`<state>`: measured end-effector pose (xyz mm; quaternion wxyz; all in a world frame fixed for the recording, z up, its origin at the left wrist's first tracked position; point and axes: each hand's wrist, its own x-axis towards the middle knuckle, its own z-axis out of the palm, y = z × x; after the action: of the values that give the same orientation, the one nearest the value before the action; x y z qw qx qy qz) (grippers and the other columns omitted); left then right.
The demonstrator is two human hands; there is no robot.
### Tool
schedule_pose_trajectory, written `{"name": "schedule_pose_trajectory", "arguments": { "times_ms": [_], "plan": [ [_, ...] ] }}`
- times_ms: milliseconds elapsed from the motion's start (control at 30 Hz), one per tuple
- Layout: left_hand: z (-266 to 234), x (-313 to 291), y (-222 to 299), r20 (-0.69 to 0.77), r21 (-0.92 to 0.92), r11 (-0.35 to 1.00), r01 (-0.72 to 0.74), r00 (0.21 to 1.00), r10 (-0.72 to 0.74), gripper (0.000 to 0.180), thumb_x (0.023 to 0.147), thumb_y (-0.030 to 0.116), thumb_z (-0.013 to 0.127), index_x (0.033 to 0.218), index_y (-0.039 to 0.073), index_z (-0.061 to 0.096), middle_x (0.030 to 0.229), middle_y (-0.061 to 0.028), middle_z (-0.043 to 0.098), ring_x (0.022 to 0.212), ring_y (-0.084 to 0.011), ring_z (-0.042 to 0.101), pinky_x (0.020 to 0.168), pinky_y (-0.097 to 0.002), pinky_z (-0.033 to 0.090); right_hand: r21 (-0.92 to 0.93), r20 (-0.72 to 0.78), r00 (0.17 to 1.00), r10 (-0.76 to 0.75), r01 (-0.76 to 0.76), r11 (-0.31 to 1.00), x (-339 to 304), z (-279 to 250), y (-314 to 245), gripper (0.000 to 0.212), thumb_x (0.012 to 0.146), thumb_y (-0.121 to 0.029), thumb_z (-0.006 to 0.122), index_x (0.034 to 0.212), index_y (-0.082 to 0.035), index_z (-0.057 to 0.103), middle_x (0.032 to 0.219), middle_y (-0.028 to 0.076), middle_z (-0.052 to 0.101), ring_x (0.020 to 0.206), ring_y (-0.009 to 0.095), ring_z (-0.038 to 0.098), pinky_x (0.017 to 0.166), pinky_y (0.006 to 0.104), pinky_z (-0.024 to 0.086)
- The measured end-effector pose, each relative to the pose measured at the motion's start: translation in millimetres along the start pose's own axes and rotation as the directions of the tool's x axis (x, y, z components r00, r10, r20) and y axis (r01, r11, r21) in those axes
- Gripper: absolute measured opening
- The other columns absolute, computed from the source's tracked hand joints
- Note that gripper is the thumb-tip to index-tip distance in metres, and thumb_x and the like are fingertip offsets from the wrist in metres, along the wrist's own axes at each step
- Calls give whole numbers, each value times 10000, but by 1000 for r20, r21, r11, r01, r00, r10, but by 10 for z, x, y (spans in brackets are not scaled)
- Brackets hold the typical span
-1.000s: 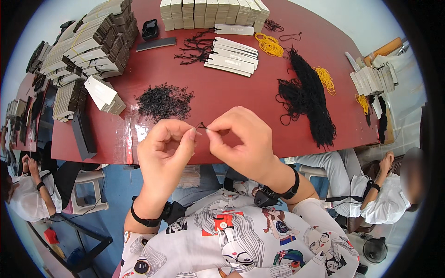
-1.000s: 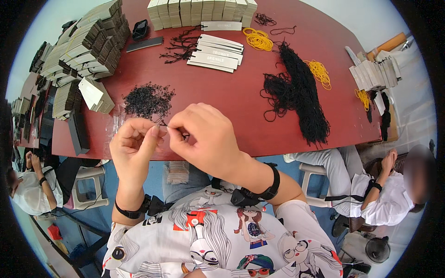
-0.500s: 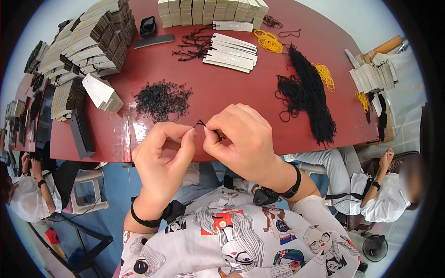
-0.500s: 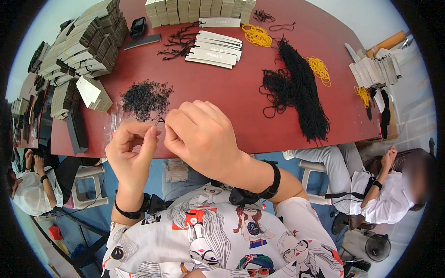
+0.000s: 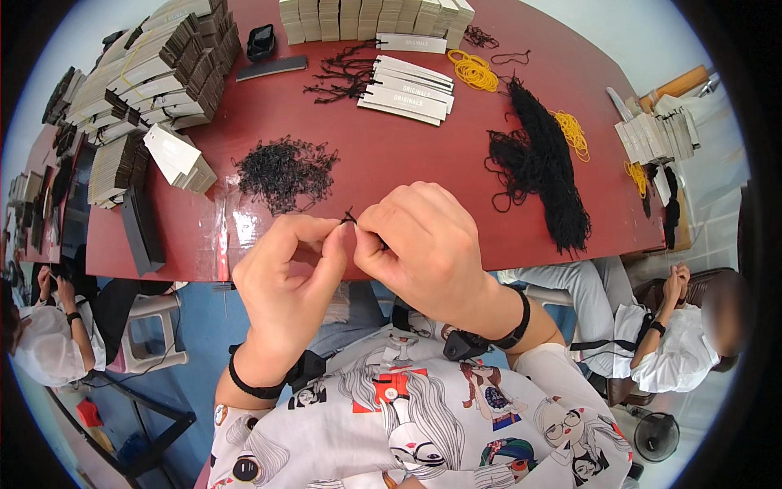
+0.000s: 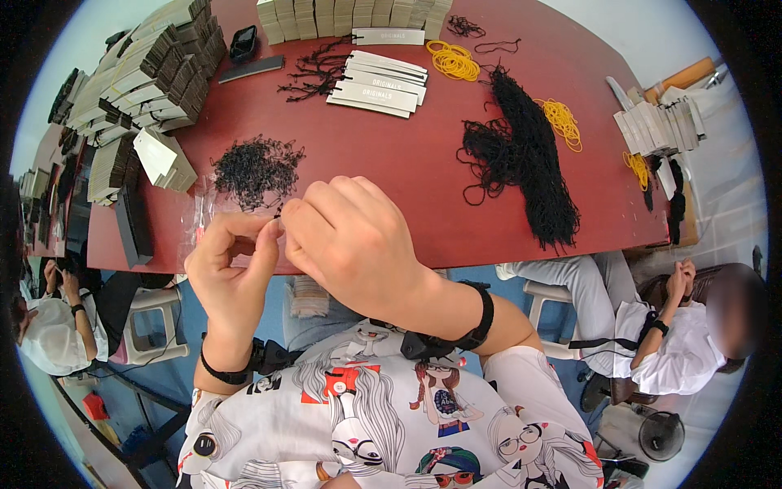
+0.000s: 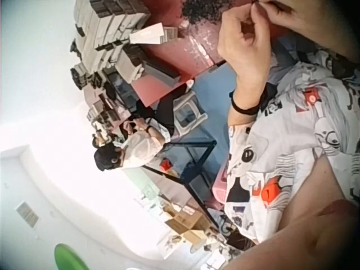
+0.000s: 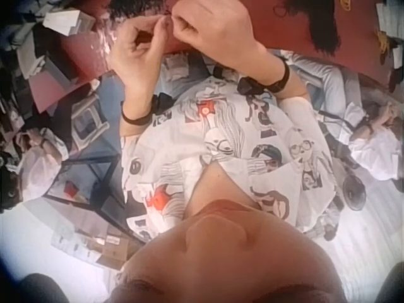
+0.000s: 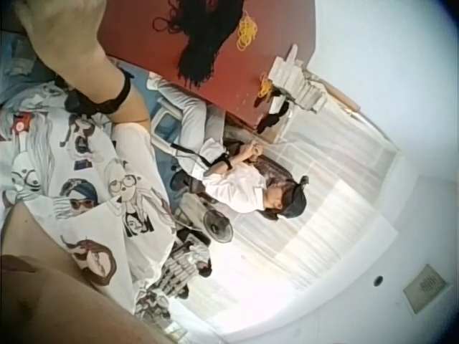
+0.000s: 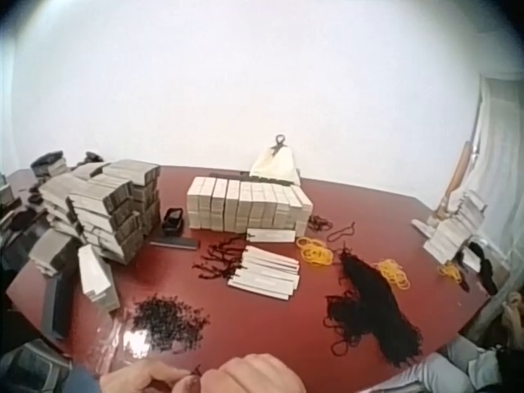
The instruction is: Manually attaching black elastic strings to white paper tags.
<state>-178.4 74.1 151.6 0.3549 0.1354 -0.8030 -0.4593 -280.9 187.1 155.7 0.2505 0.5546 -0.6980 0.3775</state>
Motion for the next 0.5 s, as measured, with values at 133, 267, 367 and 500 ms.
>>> {"name": "schedule_pose_trajectory", "arguments": {
  "times_ms": [133, 267, 367, 500],
  "plan": [
    [-8, -5, 16, 9, 14, 1000, -4, 1000, 4, 82, 754, 11, 683, 784, 17, 607, 681, -37, 620, 569, -70, 586, 503, -195, 457, 17, -1, 1000, 26, -26, 1000, 24, -16, -2, 163, 610, -52, 645, 731, -48, 536, 641, 55, 443, 589, 212, 476, 548, 315, 406],
    [-7, -7, 20, 23, 48, 998, -33, 999, 32, 82, 747, 5, 679, 780, 19, 605, 674, -43, 617, 552, -85, 584, 496, -202, 454, 118, 49, 980, 192, -196, 973, 38, -66, -32, 145, 622, 21, 671, 719, -44, 585, 647, 50, 558, 548, 184, 533, 542, 282, 450],
    [-9, -9, 15, 31, 55, 998, -41, 999, 39, 83, 742, -1, 674, 779, 21, 604, 671, -46, 616, 547, -88, 583, 493, -206, 453, 270, 165, 926, 340, -374, 887, 46, -117, -52, 111, 677, 7, 677, 764, -23, 615, 684, 49, 599, 585, 143, 569, 564, 248, 467],
    [-19, -18, -7, 54, 28, 999, -33, 998, 32, 87, 735, -7, 672, 777, 23, 601, 673, -50, 616, 550, -88, 585, 497, -207, 457, 475, 329, 802, 498, -596, 647, 33, -144, -15, 80, 755, -48, 650, 820, -16, 617, 725, 65, 621, 620, 104, 596, 552, 222, 473]
  ]
}}
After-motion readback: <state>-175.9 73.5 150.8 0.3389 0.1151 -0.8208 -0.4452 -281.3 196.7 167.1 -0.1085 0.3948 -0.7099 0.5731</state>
